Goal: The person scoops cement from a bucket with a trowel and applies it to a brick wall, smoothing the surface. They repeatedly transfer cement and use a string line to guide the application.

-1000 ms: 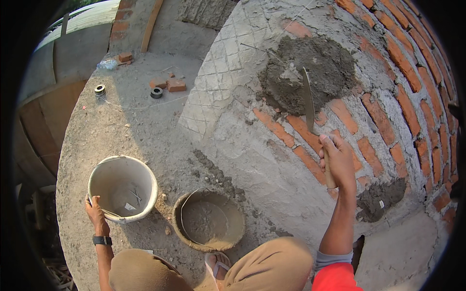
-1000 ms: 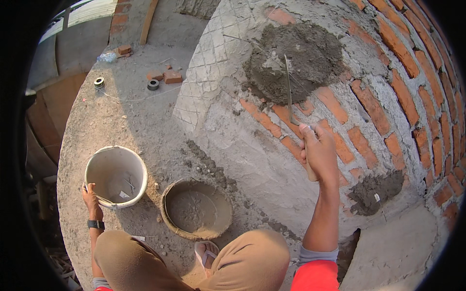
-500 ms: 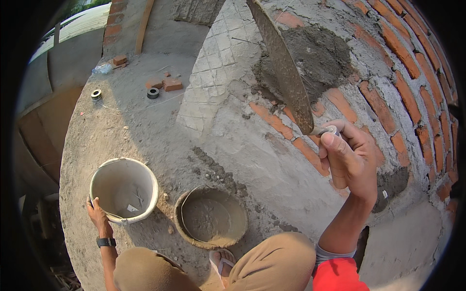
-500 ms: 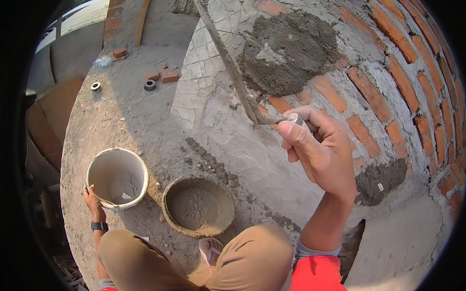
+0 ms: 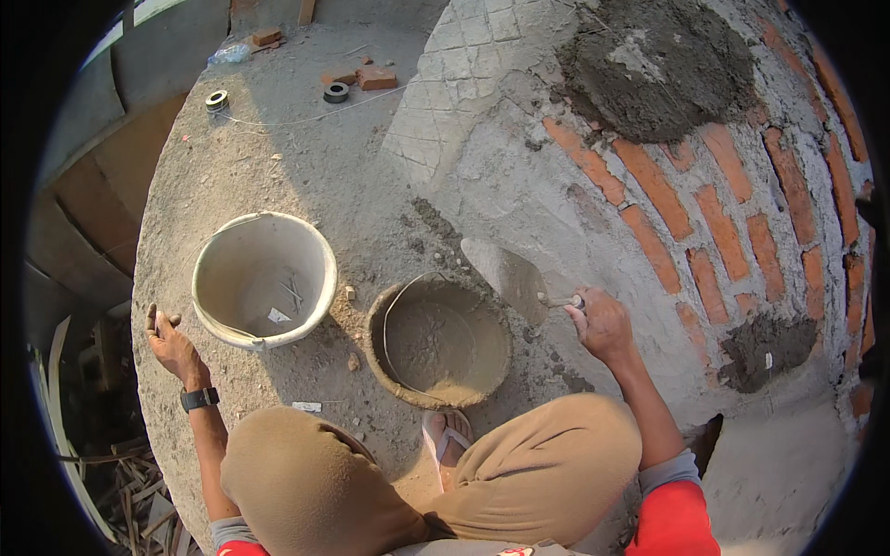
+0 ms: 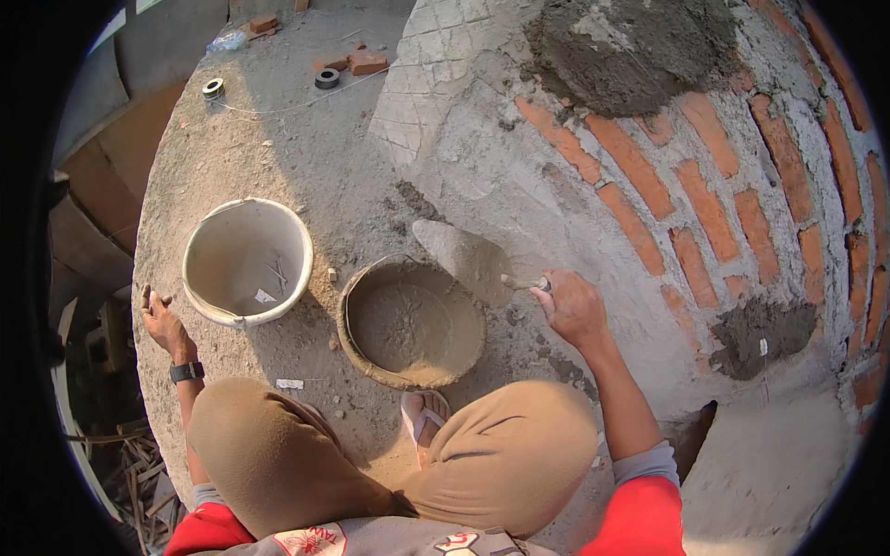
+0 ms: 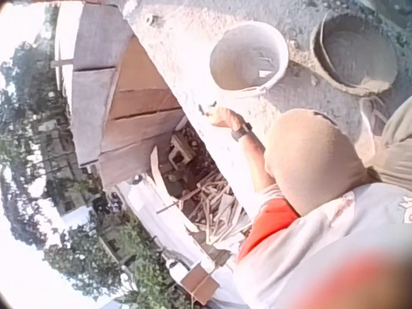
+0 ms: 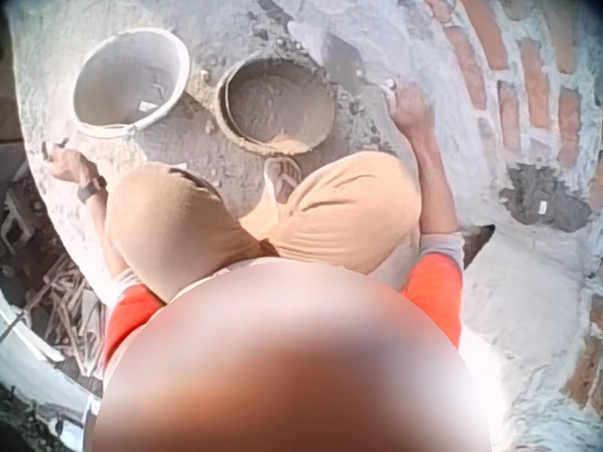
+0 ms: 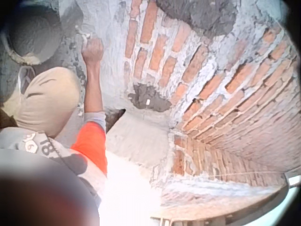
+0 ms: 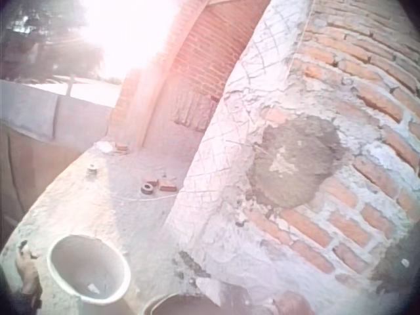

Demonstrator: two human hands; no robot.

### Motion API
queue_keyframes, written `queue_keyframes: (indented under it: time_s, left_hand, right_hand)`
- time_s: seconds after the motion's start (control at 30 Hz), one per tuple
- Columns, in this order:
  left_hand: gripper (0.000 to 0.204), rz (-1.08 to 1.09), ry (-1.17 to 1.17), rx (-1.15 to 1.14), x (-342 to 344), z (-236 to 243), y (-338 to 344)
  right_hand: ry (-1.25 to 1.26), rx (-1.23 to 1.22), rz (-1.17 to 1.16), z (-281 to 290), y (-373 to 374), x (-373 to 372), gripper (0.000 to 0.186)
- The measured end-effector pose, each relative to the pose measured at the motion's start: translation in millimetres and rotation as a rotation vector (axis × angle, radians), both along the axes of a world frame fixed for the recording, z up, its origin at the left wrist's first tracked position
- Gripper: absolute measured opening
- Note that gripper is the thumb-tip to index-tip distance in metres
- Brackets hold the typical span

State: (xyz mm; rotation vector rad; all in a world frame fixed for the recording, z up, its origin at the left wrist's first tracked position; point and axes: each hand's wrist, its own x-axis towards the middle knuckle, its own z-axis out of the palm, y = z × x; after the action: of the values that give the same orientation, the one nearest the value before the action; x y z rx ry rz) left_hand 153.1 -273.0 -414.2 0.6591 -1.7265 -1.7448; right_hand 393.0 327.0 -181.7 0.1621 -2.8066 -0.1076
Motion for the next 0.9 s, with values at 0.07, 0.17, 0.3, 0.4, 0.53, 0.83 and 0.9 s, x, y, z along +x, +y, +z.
queue_keyframes:
  time_s: [0.07, 0.17, 0.3, 0.4, 0.53, 0.83, 0.9]
  left_hand:
    - [0.033, 0.044, 0.032, -0.007, 1, 11, 3]
    - [0.035, 0.019, 0.05, -0.262, 9, 36, 10]
    - [0.038, -0.06, 0.163, -0.518, 13, 75, 39]
    - [0.039, -0.406, 0.277, -0.376, 12, 102, 77]
    - [0.029, -1.174, 0.135, -0.176, 28, 126, 145]
    - [0.067, -1.51, 0.021, -0.63, 55, 126, 207]
    - [0.069, -1.488, 0.038, -0.597, 56, 122, 198]
  right_hand:
    - [-0.33, -0.073, -0.831, -35, 29, 16, 0.038]
    - [-0.365, 0.015, -0.681, -65, 51, 54, 0.044]
    - [-0.371, -0.096, -0.769, -71, 45, 68, 0.043]
    - [-0.384, -0.131, -0.78, -41, 24, 52, 0.041]
    - [-0.537, -0.132, -0.409, 18, -15, 27, 0.034]
    - [-0.547, 0.593, 0.155, -18, -99, -42, 0.017]
    - [-0.642, 0.441, 0.166, -12, -97, -38, 0.018]
